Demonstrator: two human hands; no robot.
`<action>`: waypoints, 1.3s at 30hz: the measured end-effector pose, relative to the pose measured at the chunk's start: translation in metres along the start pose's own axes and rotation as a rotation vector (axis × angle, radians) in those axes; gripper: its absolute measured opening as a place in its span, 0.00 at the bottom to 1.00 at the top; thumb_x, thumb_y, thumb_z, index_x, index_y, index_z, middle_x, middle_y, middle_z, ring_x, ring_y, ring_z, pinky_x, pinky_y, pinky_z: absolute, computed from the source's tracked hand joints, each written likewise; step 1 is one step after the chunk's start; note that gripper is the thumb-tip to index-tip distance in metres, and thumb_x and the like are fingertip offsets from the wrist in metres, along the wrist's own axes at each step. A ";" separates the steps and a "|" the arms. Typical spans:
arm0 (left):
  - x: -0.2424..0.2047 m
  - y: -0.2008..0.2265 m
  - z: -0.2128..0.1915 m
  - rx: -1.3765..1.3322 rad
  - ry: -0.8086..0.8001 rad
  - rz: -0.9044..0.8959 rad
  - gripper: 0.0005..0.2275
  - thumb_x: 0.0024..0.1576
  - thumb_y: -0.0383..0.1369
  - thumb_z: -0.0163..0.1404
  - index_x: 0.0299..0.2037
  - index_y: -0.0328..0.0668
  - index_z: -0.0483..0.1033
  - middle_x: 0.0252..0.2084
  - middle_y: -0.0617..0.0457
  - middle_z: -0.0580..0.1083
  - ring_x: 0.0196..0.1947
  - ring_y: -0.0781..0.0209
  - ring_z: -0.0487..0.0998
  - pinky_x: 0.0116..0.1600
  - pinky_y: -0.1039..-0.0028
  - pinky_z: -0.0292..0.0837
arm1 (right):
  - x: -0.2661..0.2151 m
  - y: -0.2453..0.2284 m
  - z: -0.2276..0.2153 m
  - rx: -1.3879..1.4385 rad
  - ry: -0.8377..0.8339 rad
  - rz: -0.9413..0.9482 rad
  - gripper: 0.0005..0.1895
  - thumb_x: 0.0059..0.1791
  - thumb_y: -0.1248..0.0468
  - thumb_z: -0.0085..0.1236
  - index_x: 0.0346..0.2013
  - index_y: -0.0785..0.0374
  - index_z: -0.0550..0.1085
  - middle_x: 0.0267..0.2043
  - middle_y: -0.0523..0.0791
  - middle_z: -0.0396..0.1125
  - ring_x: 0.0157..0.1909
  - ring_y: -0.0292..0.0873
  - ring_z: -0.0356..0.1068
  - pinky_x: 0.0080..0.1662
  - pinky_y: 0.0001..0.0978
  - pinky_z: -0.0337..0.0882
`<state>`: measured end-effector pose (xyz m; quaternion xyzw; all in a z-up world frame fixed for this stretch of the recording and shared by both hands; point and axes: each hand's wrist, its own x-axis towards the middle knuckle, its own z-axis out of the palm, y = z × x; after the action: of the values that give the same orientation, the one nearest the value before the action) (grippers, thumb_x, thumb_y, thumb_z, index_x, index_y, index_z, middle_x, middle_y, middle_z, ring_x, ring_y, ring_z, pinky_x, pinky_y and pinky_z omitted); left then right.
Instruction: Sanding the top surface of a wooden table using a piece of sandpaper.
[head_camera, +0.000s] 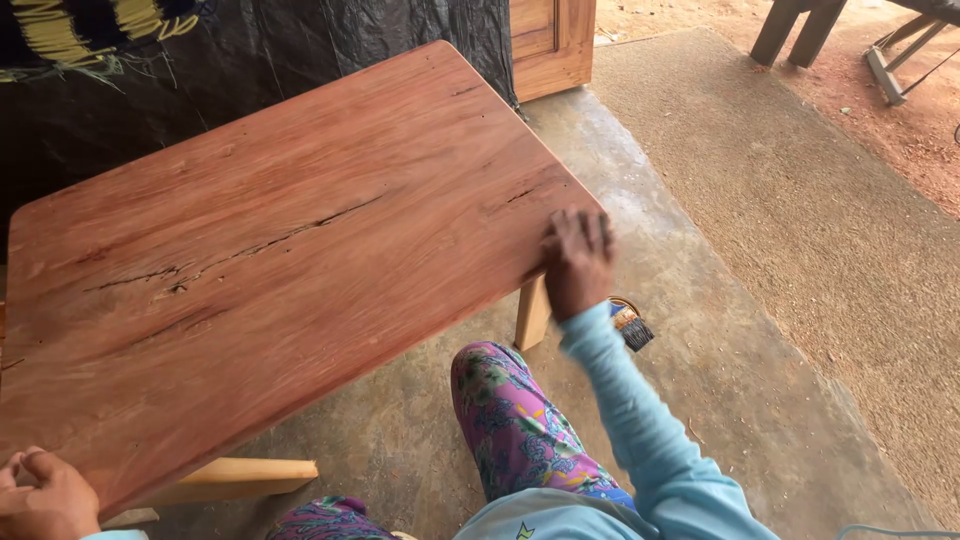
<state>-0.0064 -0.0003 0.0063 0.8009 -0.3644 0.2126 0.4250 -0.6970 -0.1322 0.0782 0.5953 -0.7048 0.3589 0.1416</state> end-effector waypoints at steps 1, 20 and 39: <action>0.000 -0.002 0.002 0.035 0.000 -0.011 0.14 0.65 0.31 0.47 0.50 0.26 0.82 0.39 0.31 0.79 0.37 0.39 0.82 0.38 0.59 0.77 | -0.012 -0.011 -0.004 0.017 0.006 -0.113 0.23 0.56 0.60 0.51 0.66 0.58 0.70 0.71 0.46 0.63 0.76 0.54 0.55 0.75 0.53 0.47; 0.000 -0.014 0.010 0.024 -0.021 0.006 0.13 0.72 0.32 0.45 0.53 0.27 0.79 0.47 0.36 0.80 0.43 0.43 0.82 0.42 0.64 0.77 | -0.007 0.023 -0.011 0.156 -0.099 -0.220 0.21 0.60 0.55 0.42 0.67 0.54 0.70 0.71 0.45 0.64 0.75 0.53 0.57 0.74 0.54 0.45; 0.001 -0.009 -0.003 0.111 -0.003 0.173 0.11 0.63 0.25 0.45 0.46 0.25 0.80 0.46 0.37 0.81 0.44 0.46 0.83 0.49 0.63 0.79 | 0.037 0.047 -0.006 0.133 -0.100 -0.111 0.18 0.61 0.58 0.45 0.63 0.56 0.73 0.69 0.45 0.65 0.74 0.54 0.58 0.74 0.54 0.46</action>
<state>0.0013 0.0053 0.0040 0.7890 -0.4206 0.2673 0.3593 -0.7520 -0.1537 0.0892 0.6588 -0.6513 0.3666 0.0862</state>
